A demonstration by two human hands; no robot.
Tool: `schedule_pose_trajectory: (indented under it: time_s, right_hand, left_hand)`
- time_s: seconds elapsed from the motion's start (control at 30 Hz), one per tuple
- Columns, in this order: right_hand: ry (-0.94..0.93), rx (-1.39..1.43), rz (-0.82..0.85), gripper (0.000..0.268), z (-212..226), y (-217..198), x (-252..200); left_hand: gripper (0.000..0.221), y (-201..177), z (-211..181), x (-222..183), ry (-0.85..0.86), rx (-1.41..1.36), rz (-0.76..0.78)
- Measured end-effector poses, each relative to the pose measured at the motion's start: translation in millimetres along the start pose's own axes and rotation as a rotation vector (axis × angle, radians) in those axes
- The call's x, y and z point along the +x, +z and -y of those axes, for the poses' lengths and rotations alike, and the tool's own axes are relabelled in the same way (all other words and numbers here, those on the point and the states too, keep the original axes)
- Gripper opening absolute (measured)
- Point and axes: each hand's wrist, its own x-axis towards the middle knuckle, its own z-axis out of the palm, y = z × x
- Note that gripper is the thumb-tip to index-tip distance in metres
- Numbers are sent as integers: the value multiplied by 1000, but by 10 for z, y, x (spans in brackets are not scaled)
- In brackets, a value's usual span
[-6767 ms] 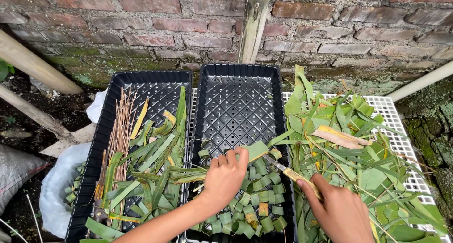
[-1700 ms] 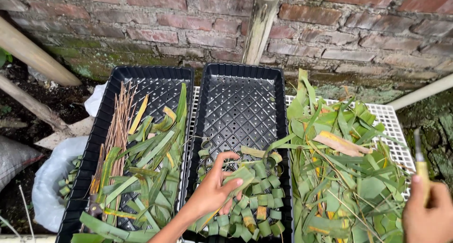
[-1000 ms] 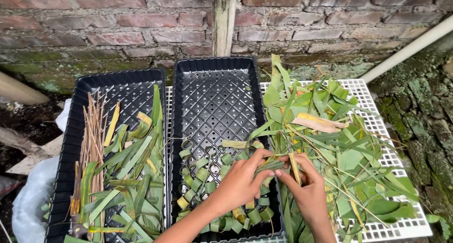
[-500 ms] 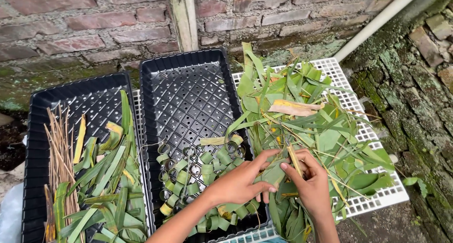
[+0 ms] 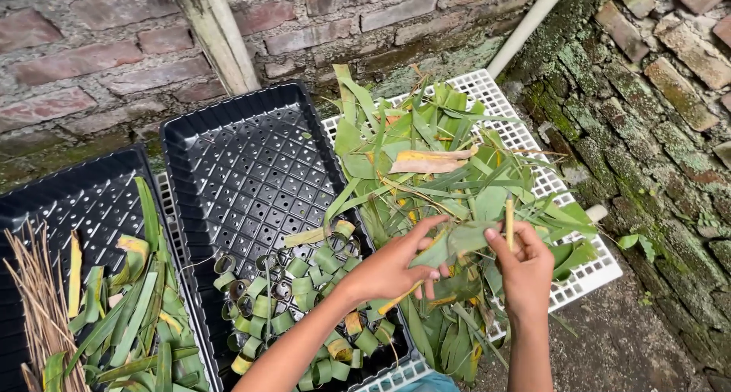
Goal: Rolling long green leaves into small cylindrical bundles and placing them in a sorting tray, occasionally using a knife to trim them.
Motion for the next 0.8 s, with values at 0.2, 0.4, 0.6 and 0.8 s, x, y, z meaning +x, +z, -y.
schedule_pose_trajectory:
  time_s: [0.2, 0.4, 0.6, 0.8]
  right_hand:
    - [-189, -395, -351, 46, -281, 102, 226]
    - [155, -43, 96, 35, 69, 457, -121]
    - [213, 168, 345, 35, 320, 727, -204]
    - [215, 165, 372, 16, -78, 715, -99]
  left_hand:
    - [77, -172, 599, 143, 110, -154, -169]
    - [84, -163, 365, -69, 119, -89, -202]
    - [89, -114, 62, -311, 46, 147, -130]
    - [106, -79, -79, -408, -165, 287, -179]
